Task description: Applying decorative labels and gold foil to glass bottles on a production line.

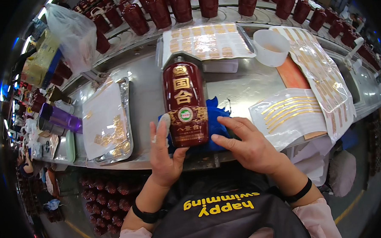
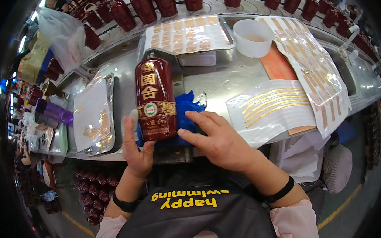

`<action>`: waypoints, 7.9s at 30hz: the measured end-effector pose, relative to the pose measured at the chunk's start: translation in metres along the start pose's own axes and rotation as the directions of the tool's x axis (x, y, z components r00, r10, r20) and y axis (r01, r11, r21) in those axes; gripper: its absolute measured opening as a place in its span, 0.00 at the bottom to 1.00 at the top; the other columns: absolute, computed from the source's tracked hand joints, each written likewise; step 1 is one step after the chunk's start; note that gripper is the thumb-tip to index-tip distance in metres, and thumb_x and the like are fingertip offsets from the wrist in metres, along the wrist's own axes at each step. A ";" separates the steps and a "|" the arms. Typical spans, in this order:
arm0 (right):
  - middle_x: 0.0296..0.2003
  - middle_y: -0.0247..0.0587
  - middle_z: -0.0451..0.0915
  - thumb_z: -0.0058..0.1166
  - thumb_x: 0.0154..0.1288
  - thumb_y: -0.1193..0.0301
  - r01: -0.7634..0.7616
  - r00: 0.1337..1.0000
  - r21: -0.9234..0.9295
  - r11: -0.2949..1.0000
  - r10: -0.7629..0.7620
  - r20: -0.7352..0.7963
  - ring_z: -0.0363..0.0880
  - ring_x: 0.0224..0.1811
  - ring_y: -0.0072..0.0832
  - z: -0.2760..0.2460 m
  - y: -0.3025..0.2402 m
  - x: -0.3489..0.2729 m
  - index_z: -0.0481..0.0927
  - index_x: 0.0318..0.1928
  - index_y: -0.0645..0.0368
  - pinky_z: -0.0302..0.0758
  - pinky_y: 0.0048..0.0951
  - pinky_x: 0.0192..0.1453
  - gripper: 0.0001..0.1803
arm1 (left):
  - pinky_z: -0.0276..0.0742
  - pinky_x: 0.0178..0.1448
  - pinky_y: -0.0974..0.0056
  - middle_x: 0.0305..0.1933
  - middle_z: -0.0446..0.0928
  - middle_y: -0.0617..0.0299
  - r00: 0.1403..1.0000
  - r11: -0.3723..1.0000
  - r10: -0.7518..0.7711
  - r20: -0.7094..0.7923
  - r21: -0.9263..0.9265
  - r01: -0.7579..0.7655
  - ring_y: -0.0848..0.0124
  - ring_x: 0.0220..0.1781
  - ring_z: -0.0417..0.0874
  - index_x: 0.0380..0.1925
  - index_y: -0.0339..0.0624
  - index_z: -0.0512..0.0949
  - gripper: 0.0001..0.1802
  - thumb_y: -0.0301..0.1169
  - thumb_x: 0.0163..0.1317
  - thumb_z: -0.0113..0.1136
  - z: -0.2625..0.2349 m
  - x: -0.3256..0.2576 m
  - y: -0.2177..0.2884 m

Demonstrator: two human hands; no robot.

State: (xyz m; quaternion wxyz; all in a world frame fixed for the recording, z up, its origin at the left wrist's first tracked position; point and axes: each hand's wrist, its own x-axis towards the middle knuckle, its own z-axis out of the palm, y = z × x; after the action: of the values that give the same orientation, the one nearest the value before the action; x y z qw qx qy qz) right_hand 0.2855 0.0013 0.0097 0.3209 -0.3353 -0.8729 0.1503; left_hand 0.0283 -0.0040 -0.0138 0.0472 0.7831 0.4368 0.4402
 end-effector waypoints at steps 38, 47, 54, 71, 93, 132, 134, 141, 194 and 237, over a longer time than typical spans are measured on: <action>0.52 0.43 0.74 0.53 0.52 0.79 -0.408 0.879 -0.431 0.805 0.474 0.051 0.70 0.57 0.46 -0.080 0.045 -0.091 0.81 0.50 0.49 0.71 0.43 0.53 0.23 | 0.57 0.72 0.52 0.67 0.64 0.40 0.993 0.989 -0.113 -0.042 -0.101 0.108 0.49 0.69 0.65 0.66 0.26 0.57 0.34 0.40 0.70 0.52 0.004 -0.013 -0.014; 0.49 0.46 0.75 0.53 0.49 0.80 -0.448 0.869 -0.554 0.701 0.488 -0.084 0.71 0.55 0.47 -0.078 0.043 -0.095 0.82 0.47 0.56 0.73 0.44 0.51 0.21 | 0.55 0.71 0.40 0.61 0.72 0.41 0.996 0.995 0.081 -0.030 0.055 -0.079 0.47 0.66 0.68 0.61 0.28 0.66 0.31 0.40 0.65 0.56 -0.006 -0.012 -0.004; 0.50 0.54 0.76 0.50 0.57 0.86 -0.469 0.879 -0.408 0.784 0.369 -0.302 0.77 0.50 0.46 -0.062 0.033 -0.070 0.74 0.54 0.64 0.75 0.40 0.50 0.22 | 0.49 0.73 0.38 0.59 0.74 0.41 0.950 0.936 0.266 0.162 0.191 -0.294 0.48 0.66 0.68 0.60 0.29 0.66 0.34 0.46 0.64 0.58 -0.020 0.017 0.008; 0.34 0.42 0.80 0.55 0.68 0.71 -0.356 0.814 0.691 0.629 0.573 -0.101 0.76 0.33 0.26 0.007 0.013 0.053 0.73 0.52 0.64 0.74 0.26 0.41 0.14 | 0.49 0.76 0.58 0.73 0.52 0.41 0.880 0.742 -0.395 0.265 -0.472 0.475 0.56 0.75 0.55 0.70 0.32 0.53 0.38 0.37 0.67 0.57 -0.003 0.062 -0.001; 0.57 0.59 0.74 0.60 0.66 0.60 -0.334 0.911 0.399 0.854 0.401 -0.095 0.74 0.61 0.42 0.028 0.017 0.077 0.59 0.70 0.66 0.67 0.34 0.64 0.40 | 0.64 0.69 0.62 0.70 0.55 0.49 0.885 0.611 -0.378 0.272 -0.645 0.459 0.66 0.67 0.66 0.71 0.36 0.47 0.38 0.30 0.67 0.56 0.005 0.076 0.001; 0.48 0.61 0.77 0.61 0.62 0.55 -0.275 0.932 0.357 0.893 0.339 -0.131 0.75 0.48 0.48 0.034 0.018 0.079 0.56 0.69 0.73 0.69 0.41 0.56 0.46 | 0.64 0.69 0.61 0.68 0.56 0.50 0.883 0.616 -0.360 0.301 -0.634 0.468 0.64 0.67 0.66 0.73 0.36 0.44 0.43 0.29 0.64 0.57 0.004 0.074 -0.004; 0.48 0.61 0.77 0.61 0.63 0.54 -0.272 0.931 0.352 0.896 0.338 -0.140 0.75 0.47 0.48 0.033 0.019 0.078 0.56 0.69 0.73 0.69 0.41 0.56 0.46 | 0.64 0.69 0.62 0.68 0.57 0.50 0.889 0.627 -0.357 0.288 -0.631 0.456 0.65 0.67 0.67 0.73 0.37 0.44 0.43 0.29 0.65 0.57 0.005 0.075 -0.002; 0.48 0.61 0.77 0.62 0.61 0.52 -0.282 0.933 0.353 0.892 0.341 -0.115 0.75 0.48 0.49 0.030 0.014 0.080 0.54 0.70 0.73 0.69 0.41 0.56 0.49 | 0.63 0.70 0.62 0.70 0.58 0.50 0.861 0.415 -0.351 0.369 -0.763 0.496 0.66 0.68 0.66 0.74 0.38 0.44 0.42 0.28 0.66 0.56 -0.001 0.075 -0.001; 0.32 0.39 0.81 0.61 0.64 0.73 -0.322 0.870 0.520 0.791 0.464 -0.168 0.78 0.34 0.19 0.004 -0.003 0.079 0.77 0.47 0.63 0.75 0.22 0.40 0.13 | 0.46 0.75 0.39 0.60 0.69 0.36 0.951 0.989 0.080 0.297 0.097 -0.113 0.45 0.64 0.72 0.72 0.30 0.46 0.65 0.51 0.43 0.74 -0.029 0.054 -0.018; 0.61 0.63 0.69 0.55 0.51 0.82 0.038 0.983 -0.143 0.989 -0.062 -0.172 0.74 0.54 0.54 0.018 0.001 0.055 0.74 0.62 0.53 0.73 0.44 0.59 0.34 | 0.42 0.74 0.35 0.65 0.67 0.41 0.990 0.989 0.057 0.128 0.127 -0.073 0.42 0.68 0.67 0.69 0.30 0.52 0.52 0.51 0.55 0.67 -0.008 0.023 -0.012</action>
State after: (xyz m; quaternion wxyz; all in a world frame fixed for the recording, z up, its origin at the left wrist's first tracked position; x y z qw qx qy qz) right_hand 0.2432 0.0386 0.0208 0.3764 -0.3467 -0.8576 0.0508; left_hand 0.0201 0.0175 0.0012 0.0084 0.8242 0.4352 0.3623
